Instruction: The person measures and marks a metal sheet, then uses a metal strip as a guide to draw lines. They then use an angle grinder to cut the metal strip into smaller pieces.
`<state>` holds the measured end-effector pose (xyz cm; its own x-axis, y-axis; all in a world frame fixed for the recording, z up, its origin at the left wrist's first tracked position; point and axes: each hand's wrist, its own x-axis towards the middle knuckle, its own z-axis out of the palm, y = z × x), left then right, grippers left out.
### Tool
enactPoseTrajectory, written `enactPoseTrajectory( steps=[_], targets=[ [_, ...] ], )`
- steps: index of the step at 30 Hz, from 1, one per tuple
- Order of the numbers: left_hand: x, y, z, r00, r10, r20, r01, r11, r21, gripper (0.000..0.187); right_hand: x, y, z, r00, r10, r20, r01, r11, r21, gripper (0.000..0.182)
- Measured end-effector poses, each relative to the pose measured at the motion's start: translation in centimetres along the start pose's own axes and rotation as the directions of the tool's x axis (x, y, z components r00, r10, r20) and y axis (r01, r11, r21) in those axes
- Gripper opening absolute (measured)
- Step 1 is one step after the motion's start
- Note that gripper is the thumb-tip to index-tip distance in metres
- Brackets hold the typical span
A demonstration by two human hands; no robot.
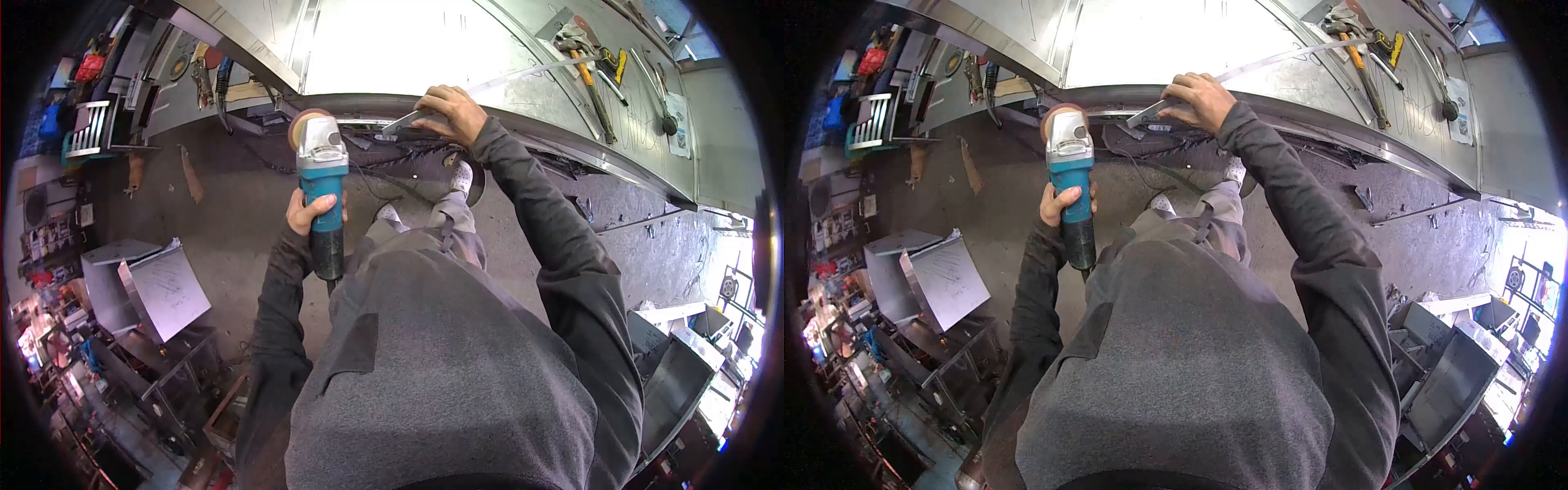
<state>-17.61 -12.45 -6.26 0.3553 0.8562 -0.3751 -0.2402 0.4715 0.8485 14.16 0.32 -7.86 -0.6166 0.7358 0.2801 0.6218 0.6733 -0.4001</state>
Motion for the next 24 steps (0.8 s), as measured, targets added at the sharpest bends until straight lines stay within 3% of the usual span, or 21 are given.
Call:
enactPoseTrajectory(
  steps=[2,4,6,8,9,10,12,14,16,19,24],
  targets=[
    [-0.5,-0.9,-0.4,0.995,0.017,-0.098,-0.004,0.991,0.136,0.051,0.6,0.8,0.6,0.999,-0.029,0.034,0.030,0.999,-0.033,0.037],
    [-1.0,-1.1,0.0,0.992,0.006,-0.122,0.010,0.991,0.130,0.051,1.6,1.2,1.4,0.989,-0.094,0.115,0.112,0.981,-0.160,0.034],
    [-1.4,-0.9,1.2,0.987,0.007,-0.161,0.013,0.993,0.120,0.050,2.8,1.2,2.0,0.970,-0.104,0.218,0.140,0.977,-0.158,0.030],
    [-1.4,-1.1,2.6,0.969,0.077,-0.235,-0.060,0.995,0.081,0.050,3.8,1.2,2.6,0.935,0.030,0.354,0.015,0.992,-0.124,0.029],
    [-1.4,-1.4,2.5,0.971,0.058,-0.233,-0.036,0.994,0.099,0.054,4.1,2.3,3.5,0.952,-0.138,0.272,0.166,0.983,-0.084,0.031],
    [-1.3,-1.7,2.7,0.964,0.064,-0.259,-0.043,0.995,0.087,0.054,4.3,3.5,4.4,0.945,-0.165,0.284,0.192,0.979,-0.072,0.031],
    [-1.0,-2.2,3.8,0.936,0.110,-0.335,-0.007,0.955,0.295,0.055,5.1,4.7,5.1,0.925,-0.325,0.199,0.334,0.942,-0.015,0.033],
    [-0.1,-3.0,4.9,0.900,0.094,-0.426,0.036,0.957,0.286,0.059,5.8,5.6,6.1,0.922,-0.307,0.236,0.311,0.950,0.023,0.034],
    [1.4,-5.4,5.4,0.812,0.300,-0.501,0.006,0.853,0.521,0.062,6.4,6.5,6.4,0.916,-0.291,0.277,0.285,0.956,0.063,0.036],
    [3.5,-6.0,8.9,0.712,0.238,-0.660,0.152,0.866,0.477,0.064,6.7,6.6,6.1,0.903,-0.255,0.346,0.259,0.965,0.034,0.037],
    [7.6,-7.6,13.6,0.574,0.161,-0.803,0.411,0.791,0.453,0.070,6.6,7.8,7.7,0.939,-0.250,0.236,0.244,0.968,0.055,0.036]
  ],
)
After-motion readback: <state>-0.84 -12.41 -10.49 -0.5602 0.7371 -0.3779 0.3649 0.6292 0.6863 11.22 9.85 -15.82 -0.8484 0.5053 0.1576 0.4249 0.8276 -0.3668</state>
